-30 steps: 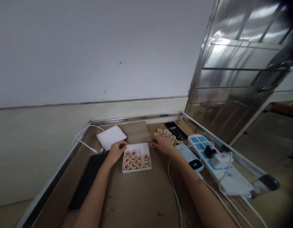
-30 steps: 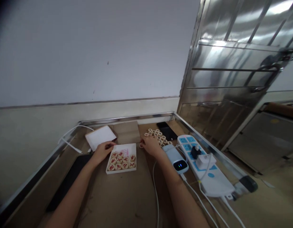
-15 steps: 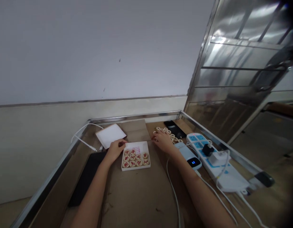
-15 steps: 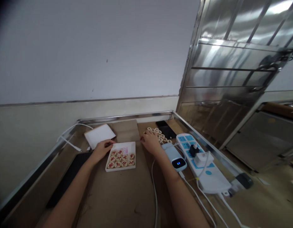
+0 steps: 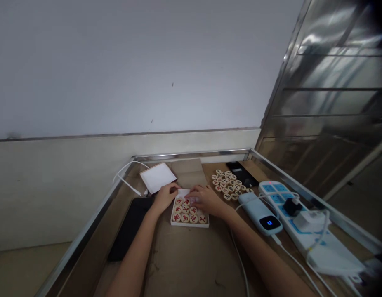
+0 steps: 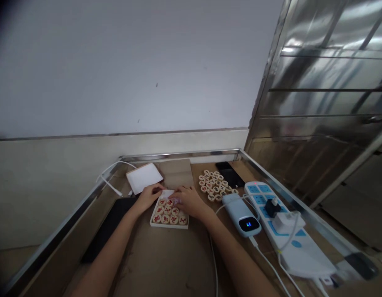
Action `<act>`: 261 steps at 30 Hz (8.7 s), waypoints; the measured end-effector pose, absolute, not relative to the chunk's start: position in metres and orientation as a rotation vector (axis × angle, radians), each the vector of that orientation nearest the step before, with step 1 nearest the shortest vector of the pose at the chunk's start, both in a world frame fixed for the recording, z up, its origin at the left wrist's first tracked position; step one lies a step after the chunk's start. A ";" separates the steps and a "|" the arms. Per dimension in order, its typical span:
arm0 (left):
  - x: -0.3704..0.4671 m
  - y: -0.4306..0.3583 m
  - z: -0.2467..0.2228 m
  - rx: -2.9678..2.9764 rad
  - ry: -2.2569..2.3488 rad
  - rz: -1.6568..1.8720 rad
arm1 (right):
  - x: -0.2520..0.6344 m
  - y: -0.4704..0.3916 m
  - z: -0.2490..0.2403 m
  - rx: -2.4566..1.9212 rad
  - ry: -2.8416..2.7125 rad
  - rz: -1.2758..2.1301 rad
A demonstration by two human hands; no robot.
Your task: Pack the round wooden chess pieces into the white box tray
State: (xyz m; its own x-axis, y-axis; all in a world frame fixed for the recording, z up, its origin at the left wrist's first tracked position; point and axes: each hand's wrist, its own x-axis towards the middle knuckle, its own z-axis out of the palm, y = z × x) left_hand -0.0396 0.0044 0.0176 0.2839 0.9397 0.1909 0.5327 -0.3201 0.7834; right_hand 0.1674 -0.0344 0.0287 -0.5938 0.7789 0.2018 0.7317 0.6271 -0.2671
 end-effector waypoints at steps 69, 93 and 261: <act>-0.049 0.003 0.024 1.923 1.434 0.975 | 0.180 -0.043 0.051 -1.399 -2.494 0.217; -0.046 0.004 0.020 1.944 1.333 0.970 | 0.181 -0.039 0.045 -1.231 -2.459 0.402; -0.054 -0.001 0.030 2.007 1.606 0.918 | 0.215 -0.028 0.041 -1.719 -2.297 -0.015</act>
